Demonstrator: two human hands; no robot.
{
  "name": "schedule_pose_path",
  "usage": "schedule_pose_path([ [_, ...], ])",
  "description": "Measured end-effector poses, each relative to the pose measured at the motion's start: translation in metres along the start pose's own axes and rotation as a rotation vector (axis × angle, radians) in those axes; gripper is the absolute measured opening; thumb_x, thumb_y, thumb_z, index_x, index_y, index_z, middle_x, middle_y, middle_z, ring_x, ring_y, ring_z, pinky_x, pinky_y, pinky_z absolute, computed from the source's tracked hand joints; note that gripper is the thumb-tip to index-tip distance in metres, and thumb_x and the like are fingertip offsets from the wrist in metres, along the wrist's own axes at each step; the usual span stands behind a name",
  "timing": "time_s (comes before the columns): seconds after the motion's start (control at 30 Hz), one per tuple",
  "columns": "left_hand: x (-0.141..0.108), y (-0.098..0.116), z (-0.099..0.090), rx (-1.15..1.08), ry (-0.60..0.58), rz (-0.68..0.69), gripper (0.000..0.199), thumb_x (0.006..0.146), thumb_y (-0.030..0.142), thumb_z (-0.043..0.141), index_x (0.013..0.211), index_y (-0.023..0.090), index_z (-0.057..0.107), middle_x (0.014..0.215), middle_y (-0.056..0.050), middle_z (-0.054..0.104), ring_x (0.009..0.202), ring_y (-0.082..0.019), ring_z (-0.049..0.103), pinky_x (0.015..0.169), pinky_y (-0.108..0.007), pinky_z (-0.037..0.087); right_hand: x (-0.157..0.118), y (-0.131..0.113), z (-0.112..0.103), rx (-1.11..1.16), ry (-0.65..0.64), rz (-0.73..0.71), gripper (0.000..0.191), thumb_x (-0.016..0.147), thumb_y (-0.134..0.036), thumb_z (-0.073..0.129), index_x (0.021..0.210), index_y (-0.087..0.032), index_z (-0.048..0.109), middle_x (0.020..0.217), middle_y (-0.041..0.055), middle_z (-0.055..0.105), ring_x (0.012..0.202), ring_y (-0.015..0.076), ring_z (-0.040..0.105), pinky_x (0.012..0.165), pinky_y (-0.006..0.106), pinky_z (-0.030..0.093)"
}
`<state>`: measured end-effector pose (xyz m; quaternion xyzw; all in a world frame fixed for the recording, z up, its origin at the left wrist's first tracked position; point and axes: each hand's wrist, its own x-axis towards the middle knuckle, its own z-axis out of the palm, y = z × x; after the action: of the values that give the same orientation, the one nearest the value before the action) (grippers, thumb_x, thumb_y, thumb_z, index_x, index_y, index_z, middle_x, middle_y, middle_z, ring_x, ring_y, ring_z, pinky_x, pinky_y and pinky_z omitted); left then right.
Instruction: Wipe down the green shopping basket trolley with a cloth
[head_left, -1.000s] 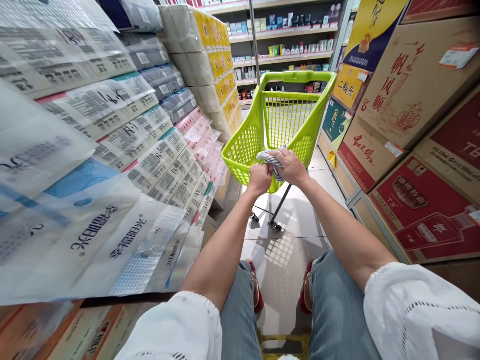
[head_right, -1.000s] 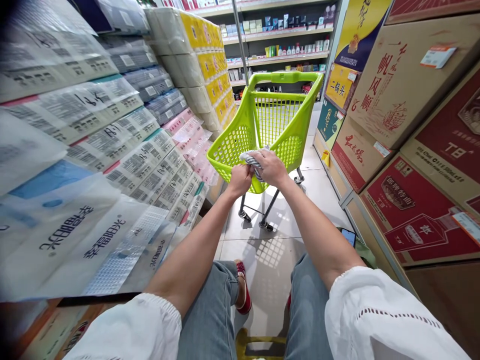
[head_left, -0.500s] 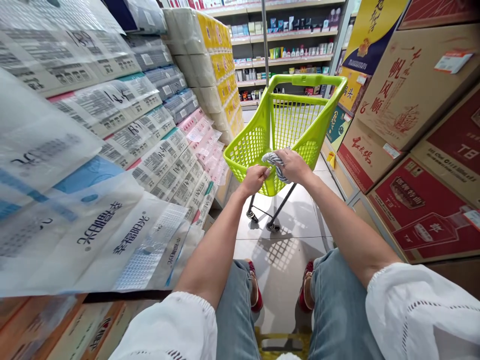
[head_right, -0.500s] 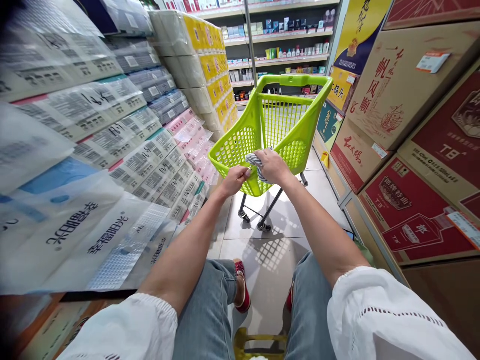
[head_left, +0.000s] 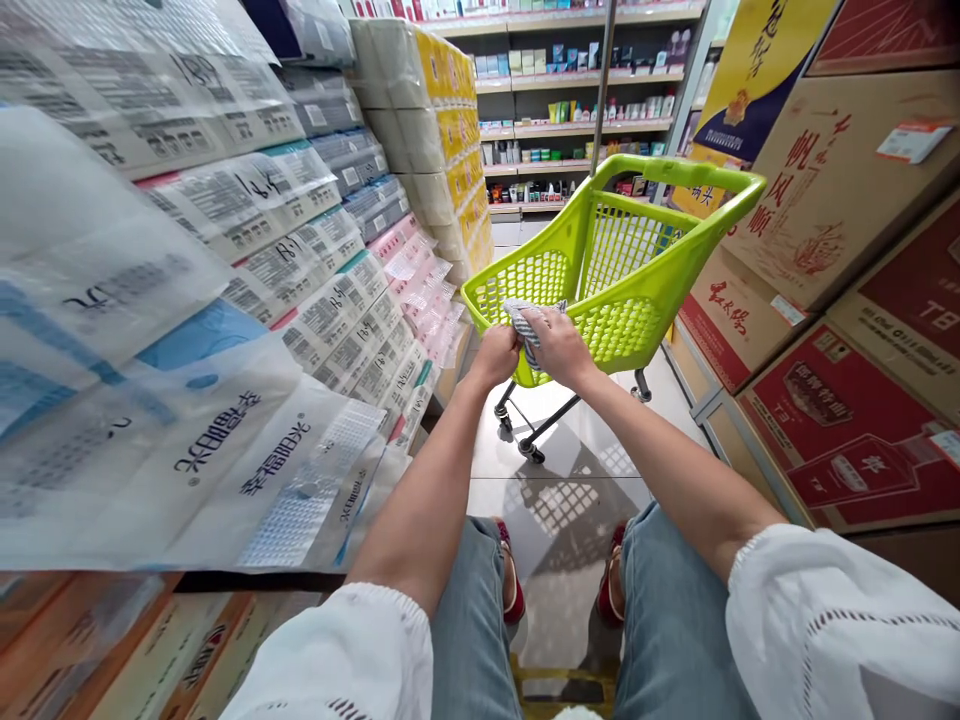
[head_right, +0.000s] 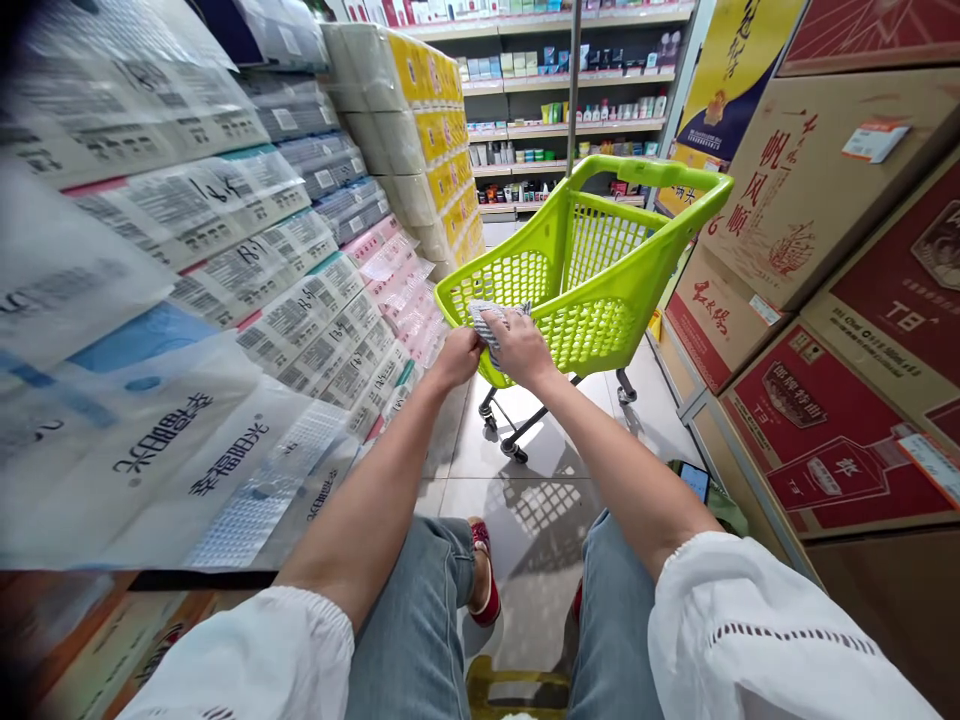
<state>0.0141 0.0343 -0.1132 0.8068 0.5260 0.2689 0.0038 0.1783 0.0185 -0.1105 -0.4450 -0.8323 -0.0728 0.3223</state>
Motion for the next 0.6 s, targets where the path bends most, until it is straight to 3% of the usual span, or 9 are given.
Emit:
schedule_pose_path([
  [0.13,-0.001,-0.01,0.003,0.007,0.012,-0.003,0.018,0.088,0.019,0.041,0.081,0.018,0.058,0.09,-0.01,0.066,0.088,-0.024,0.058,0.081,-0.037,0.041,-0.003,0.024,0.001,-0.124,-0.018,-0.027,0.049,0.092,-0.021,0.04,0.141,-0.025,0.046,0.138,0.0127,0.048,0.116,0.0292,0.045,0.097,0.044,0.04],
  [0.27,-0.001,-0.014,0.004,-0.012,0.023,0.004,0.021,0.091,0.02,0.038,0.081,0.02,0.056,0.088,-0.008,0.065,0.087,-0.022,0.057,0.082,-0.036,0.041,-0.009,0.07,-0.014,-0.182,0.098,0.177,0.049,0.091,-0.018,0.037,0.139,-0.023,0.048,0.134,0.0149,0.049,0.109,0.0303,0.048,0.092,0.046,0.043],
  [0.33,0.0,-0.009,0.003,-0.007,0.02,-0.008,0.022,0.092,0.022,0.037,0.081,0.02,0.056,0.086,-0.008,0.065,0.086,-0.023,0.056,0.082,-0.036,0.04,-0.011,0.081,-0.019,-0.165,0.158,0.231,0.05,0.09,-0.014,0.036,0.138,-0.021,0.048,0.133,0.0143,0.049,0.111,0.0295,0.047,0.094,0.046,0.042],
  [0.43,0.001,0.003,0.003,0.022,0.022,-0.05,0.024,0.092,0.022,0.036,0.082,0.019,0.057,0.085,-0.01,0.065,0.087,-0.024,0.056,0.084,-0.038,0.04,-0.009,0.066,-0.013,-0.112,0.185,0.211,0.049,0.089,-0.013,0.036,0.136,-0.018,0.048,0.133,0.0143,0.049,0.115,0.0287,0.045,0.099,0.046,0.039],
  [0.6,0.005,0.008,0.006,-0.014,0.041,-0.09,0.019,0.085,0.014,0.042,0.082,0.017,0.061,0.09,-0.012,0.067,0.089,-0.025,0.057,0.083,-0.038,0.042,0.0,0.003,0.016,-0.013,0.061,0.085,0.049,0.09,-0.018,0.043,0.138,-0.019,0.046,0.135,0.0149,0.046,0.114,0.0275,0.045,0.101,0.044,0.039],
])
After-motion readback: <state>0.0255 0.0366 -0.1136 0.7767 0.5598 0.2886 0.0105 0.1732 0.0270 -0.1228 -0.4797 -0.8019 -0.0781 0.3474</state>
